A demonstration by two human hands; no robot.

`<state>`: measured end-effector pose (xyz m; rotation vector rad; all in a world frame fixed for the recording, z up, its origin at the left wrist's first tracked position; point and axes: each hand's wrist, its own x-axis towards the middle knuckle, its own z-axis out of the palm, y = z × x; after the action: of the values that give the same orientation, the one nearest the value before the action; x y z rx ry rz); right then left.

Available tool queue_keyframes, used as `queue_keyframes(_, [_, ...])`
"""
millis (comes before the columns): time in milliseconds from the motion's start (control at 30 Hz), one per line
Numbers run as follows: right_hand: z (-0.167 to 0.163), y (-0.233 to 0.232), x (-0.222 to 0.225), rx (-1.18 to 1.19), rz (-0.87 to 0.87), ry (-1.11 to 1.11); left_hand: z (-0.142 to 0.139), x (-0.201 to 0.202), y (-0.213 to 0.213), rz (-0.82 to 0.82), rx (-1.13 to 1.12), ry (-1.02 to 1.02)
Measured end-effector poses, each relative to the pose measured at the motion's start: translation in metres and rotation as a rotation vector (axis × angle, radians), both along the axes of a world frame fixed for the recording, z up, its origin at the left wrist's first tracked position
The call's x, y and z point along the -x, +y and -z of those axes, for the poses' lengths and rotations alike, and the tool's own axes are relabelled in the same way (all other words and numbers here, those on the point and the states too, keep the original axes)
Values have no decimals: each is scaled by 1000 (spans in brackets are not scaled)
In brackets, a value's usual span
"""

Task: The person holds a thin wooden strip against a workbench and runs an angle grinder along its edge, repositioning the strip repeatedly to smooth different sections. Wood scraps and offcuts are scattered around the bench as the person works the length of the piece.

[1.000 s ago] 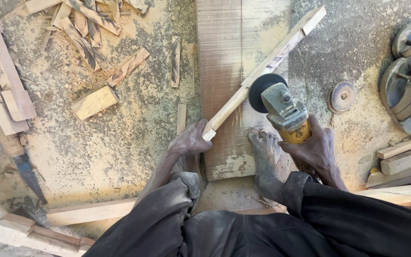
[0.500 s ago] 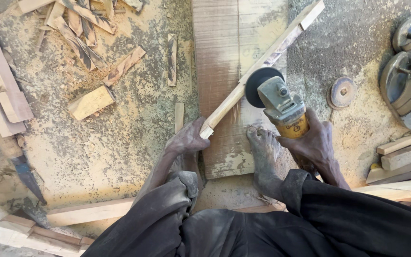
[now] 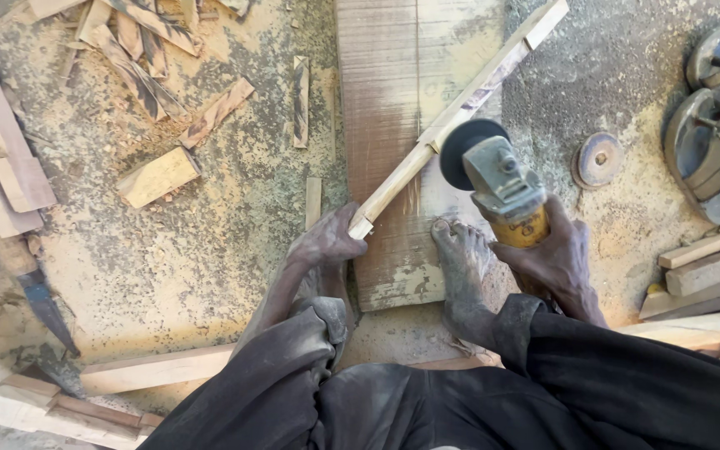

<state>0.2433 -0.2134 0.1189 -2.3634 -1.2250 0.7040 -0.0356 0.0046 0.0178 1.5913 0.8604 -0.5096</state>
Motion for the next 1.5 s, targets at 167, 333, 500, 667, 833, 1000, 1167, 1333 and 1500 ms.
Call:
queue_keyframes(167, [3,11,3,76,13,-27,-3,-1,2,-11,-37,-7])
queue_keyframes(333, [-3,14,7,21,-1,-4,-4,-2,4,11,-2,10])
queue_keyframes(500, [-3,10,9,52,39,-18,-2,-3,5,7,-16,-39])
queue_keyframes(667, [8,8,0,-18,-12,-26,-1,-5,4,-16,23,-2])
queue_keyframes(833, [11,-2,-1,45,16,-28,1,-3,4,-5,23,-11])
queue_keyframes(1000, [7,-5,0,-9,13,-20,5,-1,4,-13,1,-32])
queue_keyframes(1167, [7,9,2,-38,-32,-38,5,-2,5,-3,-12,-39])
queue_keyframes(1333, [1,16,4,37,-4,-21,2,-2,3,-4,-9,-42])
queue_keyframes(1500, [-1,15,3,3,-23,-42,5,-1,3,15,1,-13])
